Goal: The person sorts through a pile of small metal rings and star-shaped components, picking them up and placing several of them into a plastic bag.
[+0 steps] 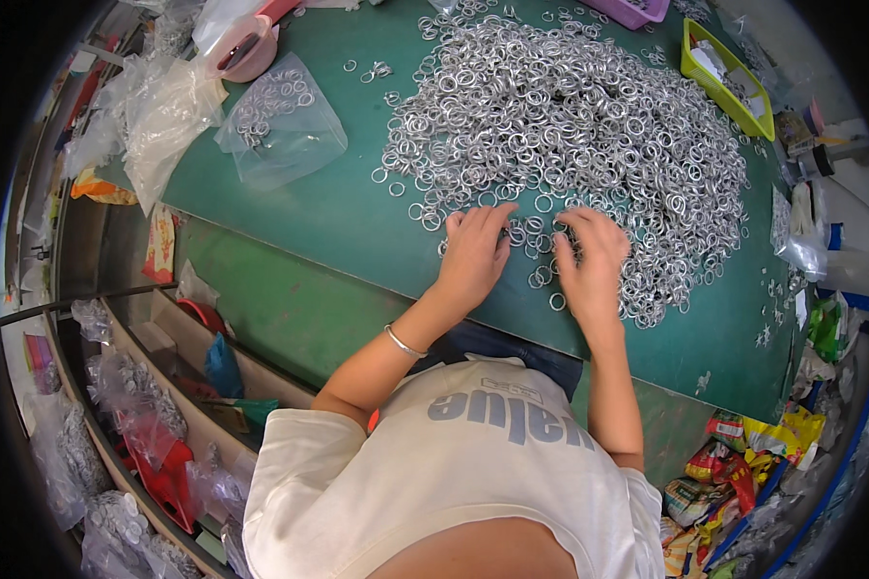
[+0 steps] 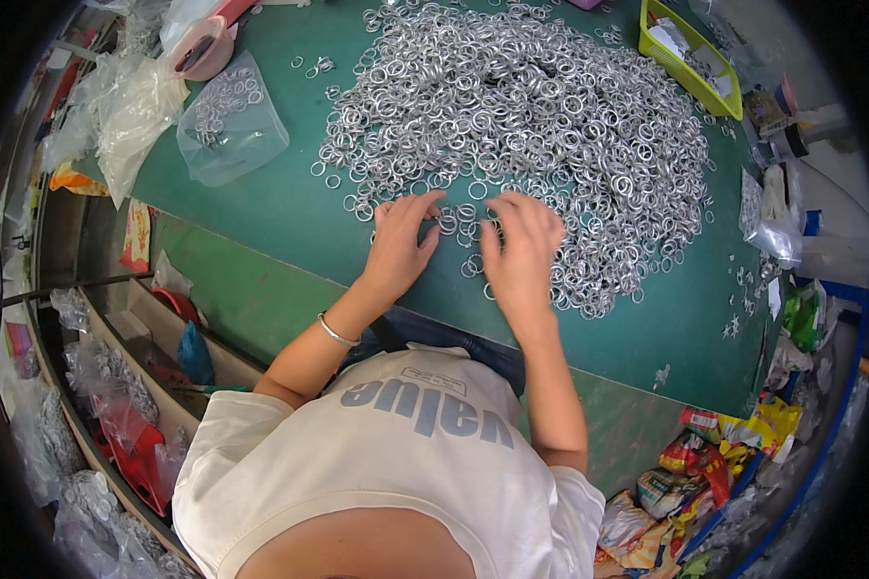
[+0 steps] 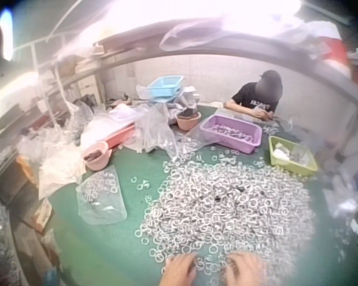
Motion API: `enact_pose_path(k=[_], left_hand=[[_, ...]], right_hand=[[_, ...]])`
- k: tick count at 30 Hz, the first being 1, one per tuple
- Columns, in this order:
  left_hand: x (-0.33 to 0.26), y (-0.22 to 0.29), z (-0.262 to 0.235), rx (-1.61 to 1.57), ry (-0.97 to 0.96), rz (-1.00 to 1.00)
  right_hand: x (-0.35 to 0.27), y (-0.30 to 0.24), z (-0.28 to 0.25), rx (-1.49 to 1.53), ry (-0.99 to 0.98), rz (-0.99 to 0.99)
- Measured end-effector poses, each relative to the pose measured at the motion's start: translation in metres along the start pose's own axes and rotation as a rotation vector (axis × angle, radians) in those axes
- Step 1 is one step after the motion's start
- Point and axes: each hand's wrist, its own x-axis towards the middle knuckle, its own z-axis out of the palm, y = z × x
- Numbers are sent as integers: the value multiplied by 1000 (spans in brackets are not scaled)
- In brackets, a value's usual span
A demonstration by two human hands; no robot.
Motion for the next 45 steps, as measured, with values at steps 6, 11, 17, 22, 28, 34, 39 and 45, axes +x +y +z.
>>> enact_pose_path(k=[6, 11, 17, 22, 28, 34, 39, 45], left_hand=[[-1, -1, -8, -135, 64, -46], [6, 4, -16, -831, 162, -244], [9, 12, -31, -1699, -158, -686], [2, 10, -31, -1824, -290, -761], [3, 16, -40, -1503, -325, -672], [4, 26, -43, -1633, -329, -746], [-2, 29, -39, -1354, -221, -578], [-7, 40, -41, -1084, -160, -435]], right_hand=[[17, 3, 22, 41, 1, -61], [11, -2, 4, 1248, 24, 562], [9, -16, -4, 1707, -189, 782], [5, -21, -6, 1285, -331, 585], [5, -12, -8, 1190, -421, 653], [4, -16, -12, 1435, -335, 810], [0, -21, -16, 1091, -291, 654], [0, -23, -22, 743, -204, 301]])
